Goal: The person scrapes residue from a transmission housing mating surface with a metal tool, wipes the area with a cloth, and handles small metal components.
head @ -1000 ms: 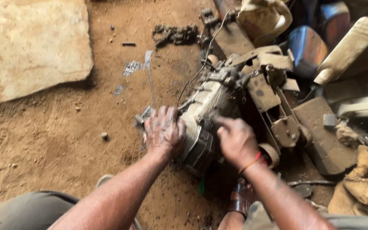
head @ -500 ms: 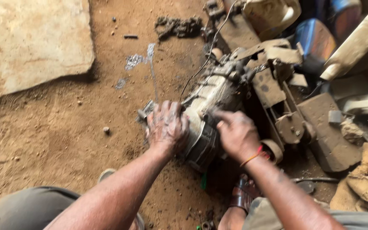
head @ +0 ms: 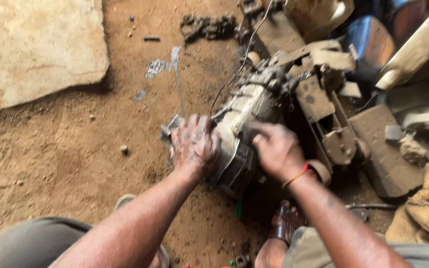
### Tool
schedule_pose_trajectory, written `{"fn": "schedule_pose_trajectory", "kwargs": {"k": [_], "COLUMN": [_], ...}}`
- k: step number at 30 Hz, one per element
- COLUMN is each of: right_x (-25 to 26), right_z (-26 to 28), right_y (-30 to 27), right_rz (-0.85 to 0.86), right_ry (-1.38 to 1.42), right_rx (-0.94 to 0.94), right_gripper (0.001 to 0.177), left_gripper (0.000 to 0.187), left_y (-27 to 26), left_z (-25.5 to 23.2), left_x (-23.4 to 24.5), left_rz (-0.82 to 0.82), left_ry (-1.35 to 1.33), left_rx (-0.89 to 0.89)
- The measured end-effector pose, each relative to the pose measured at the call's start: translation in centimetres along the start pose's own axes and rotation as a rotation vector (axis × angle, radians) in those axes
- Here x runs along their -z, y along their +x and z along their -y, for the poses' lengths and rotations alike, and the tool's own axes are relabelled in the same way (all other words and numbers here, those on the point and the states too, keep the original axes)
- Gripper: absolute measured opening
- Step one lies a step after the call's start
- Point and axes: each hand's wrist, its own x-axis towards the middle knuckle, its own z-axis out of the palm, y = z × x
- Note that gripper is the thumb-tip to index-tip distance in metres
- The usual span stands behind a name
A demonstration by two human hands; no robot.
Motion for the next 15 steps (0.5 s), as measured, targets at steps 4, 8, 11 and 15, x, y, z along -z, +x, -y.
{"fn": "schedule_pose_trajectory", "kwargs": {"k": [4,8,11,15], "right_x": [0.1,0.4,0.6,0.9], "right_z": [0.6,0.2,-0.3,-1.0], "right_y": [0.1,-0.5,-0.1,-1.0], "right_rz": [0.078,0.094,0.094,0.100], "right_ry": [0.011,0.062,0.116,0.119], "right_rx": [-0.166,-0.153,-0.129,-0.171], "right_gripper": [0.036,0.038,0.039,0.038], "left_gripper": [0.030,0.030,0.030,0.031], "left_y": [0.0,0.7,0.5,0.2], "left_z": [-0.1,-0.2,-0.2,-0.4], "left_x": [-0.4,-0.1,0.4,0.2], "left_rz": [-0.044,0.030,0.127,0.089], "left_ry": [0.007,0.064,0.053,0.056], "left_rx": [-0.016,0.024,0.081,0.045]}}
